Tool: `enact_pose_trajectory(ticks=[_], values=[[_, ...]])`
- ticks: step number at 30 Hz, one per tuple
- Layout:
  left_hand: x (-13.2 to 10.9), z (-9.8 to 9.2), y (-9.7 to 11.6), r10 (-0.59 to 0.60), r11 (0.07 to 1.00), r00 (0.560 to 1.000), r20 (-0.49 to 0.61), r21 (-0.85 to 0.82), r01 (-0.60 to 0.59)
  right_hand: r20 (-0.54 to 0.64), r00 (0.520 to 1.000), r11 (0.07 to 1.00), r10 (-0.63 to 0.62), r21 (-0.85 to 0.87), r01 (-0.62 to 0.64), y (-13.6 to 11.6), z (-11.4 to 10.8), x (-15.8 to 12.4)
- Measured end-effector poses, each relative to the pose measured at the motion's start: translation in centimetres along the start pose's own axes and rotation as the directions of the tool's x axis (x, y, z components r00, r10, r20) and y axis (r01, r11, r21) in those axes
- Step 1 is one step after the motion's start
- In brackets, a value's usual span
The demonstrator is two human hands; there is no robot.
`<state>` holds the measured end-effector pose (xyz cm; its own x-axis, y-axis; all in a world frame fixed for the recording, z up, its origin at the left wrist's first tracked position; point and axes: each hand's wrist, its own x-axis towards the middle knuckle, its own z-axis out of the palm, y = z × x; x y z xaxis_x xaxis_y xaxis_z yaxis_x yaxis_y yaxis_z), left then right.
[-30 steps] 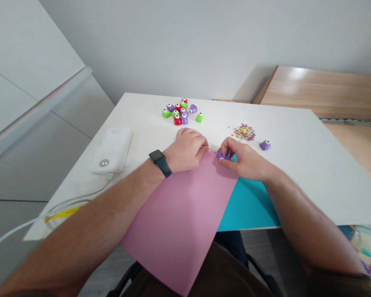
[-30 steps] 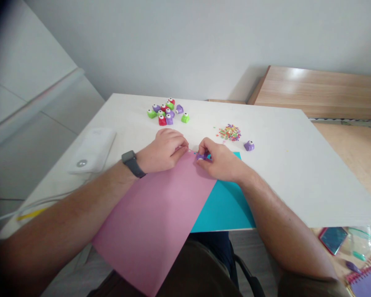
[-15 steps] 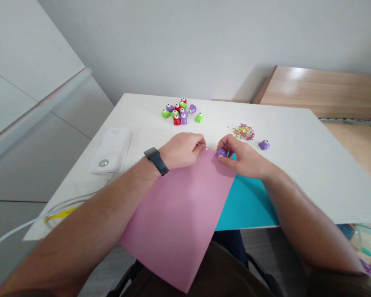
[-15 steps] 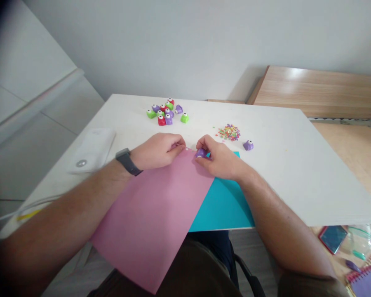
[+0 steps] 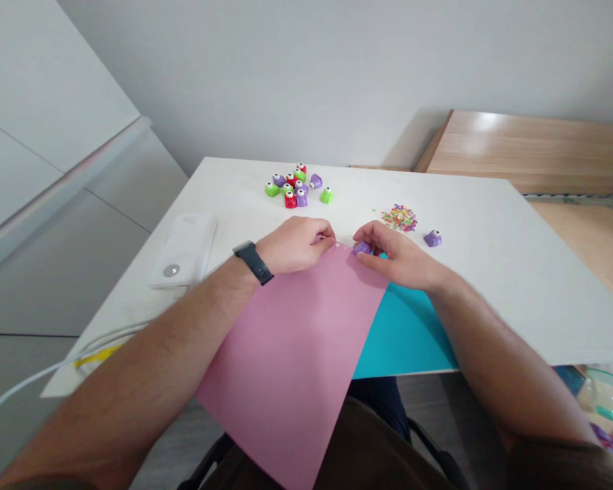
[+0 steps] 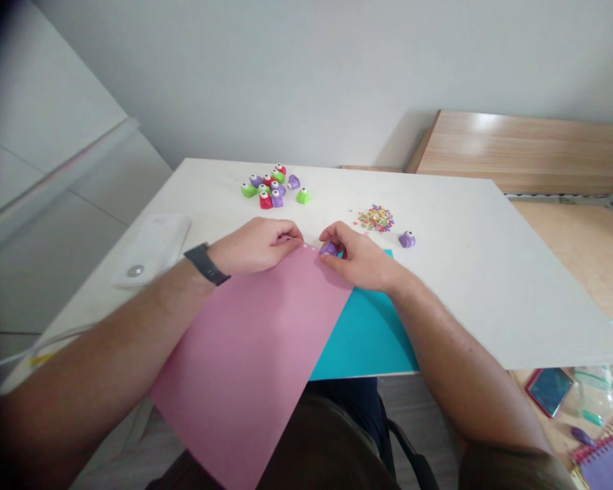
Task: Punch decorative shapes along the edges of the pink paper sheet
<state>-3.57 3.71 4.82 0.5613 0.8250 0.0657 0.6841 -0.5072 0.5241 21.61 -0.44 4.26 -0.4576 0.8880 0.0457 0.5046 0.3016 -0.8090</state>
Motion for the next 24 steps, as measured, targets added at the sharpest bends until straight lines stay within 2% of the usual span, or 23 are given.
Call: enact_pose_trajectory(ticks=[9,17,24], values=[[0.0,0.4,0.4,0.014,0.998,1.000,0.022,-0.056,-0.013,0.012,0.999,0.993,0.053,0.105,-0.054,0.6,0.3,0.4],[0.0,0.4,0.4,-0.009,0.999,1.000,0.006,-0.045,0.009,-0.062,0.992,0.967,0.108,0.237,-0.090,0.7,0.4,0.7],[-0.2,0.2,0.4,0.065,0.998,0.995,0.078,0.011,-0.066,-0.143,0.972,0.943,0.187,0.302,-0.137,1.0,0.3,1.2]])
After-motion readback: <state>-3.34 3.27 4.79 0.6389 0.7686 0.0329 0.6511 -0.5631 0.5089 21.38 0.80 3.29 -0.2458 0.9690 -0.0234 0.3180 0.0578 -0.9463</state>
